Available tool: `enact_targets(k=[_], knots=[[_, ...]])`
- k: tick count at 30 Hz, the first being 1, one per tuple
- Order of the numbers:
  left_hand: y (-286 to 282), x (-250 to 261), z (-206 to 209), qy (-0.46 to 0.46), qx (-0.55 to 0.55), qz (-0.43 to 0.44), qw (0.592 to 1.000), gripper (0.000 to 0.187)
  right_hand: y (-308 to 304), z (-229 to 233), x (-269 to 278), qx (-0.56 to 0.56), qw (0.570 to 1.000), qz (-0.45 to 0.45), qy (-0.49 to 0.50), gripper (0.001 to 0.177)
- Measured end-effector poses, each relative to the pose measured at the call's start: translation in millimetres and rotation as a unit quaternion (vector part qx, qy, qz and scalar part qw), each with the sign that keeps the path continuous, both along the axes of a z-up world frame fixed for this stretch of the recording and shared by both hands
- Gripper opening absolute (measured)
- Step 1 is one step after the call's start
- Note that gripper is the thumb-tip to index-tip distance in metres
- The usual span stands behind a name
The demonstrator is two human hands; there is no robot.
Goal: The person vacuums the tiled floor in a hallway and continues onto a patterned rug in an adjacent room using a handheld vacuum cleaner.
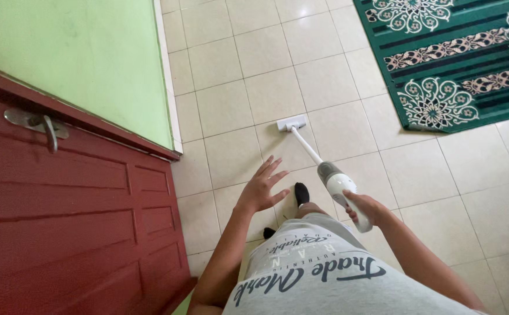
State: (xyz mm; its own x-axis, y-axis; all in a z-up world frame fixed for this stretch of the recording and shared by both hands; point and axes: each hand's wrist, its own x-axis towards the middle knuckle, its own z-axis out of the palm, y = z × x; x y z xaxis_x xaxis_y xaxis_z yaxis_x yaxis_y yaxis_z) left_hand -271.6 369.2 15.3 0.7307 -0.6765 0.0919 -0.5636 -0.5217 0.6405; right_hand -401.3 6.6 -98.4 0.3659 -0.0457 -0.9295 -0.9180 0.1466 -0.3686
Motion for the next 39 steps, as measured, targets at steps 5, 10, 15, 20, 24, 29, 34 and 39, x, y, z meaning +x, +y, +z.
enact_targets(k=[5,10,15,20,24,29,34,39], knots=[[-3,11,0,-0.007,-0.003,-0.019,1.0,0.053,21,7,29,0.051,0.998,-0.031,-0.007,0.048],[-12,40,0,-0.016,-0.008,-0.013,1.0,0.052,17,-12,103,0.041,0.998,-0.02,-0.038,0.05],[-35,76,-2,-0.029,0.009,-0.006,1.0,0.051,1,-47,216,0.06,0.995,-0.011,-0.079,0.048],[-67,120,3,-0.023,0.0,0.014,1.0,0.051,-11,-59,342,0.098,0.991,-0.013,-0.093,0.049],[-97,149,4,-0.036,-0.002,0.018,0.999,0.051,-22,-60,395,0.08,0.994,0.001,-0.069,0.046],[-127,172,5,-0.017,0.006,0.037,0.999,0.051,-47,-59,393,0.076,0.994,0.005,-0.085,0.047],[-143,185,8,-0.023,0.008,0.036,0.999,0.052,-73,-60,362,0.08,0.993,-0.002,-0.086,0.05],[-160,193,8,-0.033,0.013,0.011,0.999,0.052,-72,-61,407,0.071,0.992,0.002,-0.102,0.049]])
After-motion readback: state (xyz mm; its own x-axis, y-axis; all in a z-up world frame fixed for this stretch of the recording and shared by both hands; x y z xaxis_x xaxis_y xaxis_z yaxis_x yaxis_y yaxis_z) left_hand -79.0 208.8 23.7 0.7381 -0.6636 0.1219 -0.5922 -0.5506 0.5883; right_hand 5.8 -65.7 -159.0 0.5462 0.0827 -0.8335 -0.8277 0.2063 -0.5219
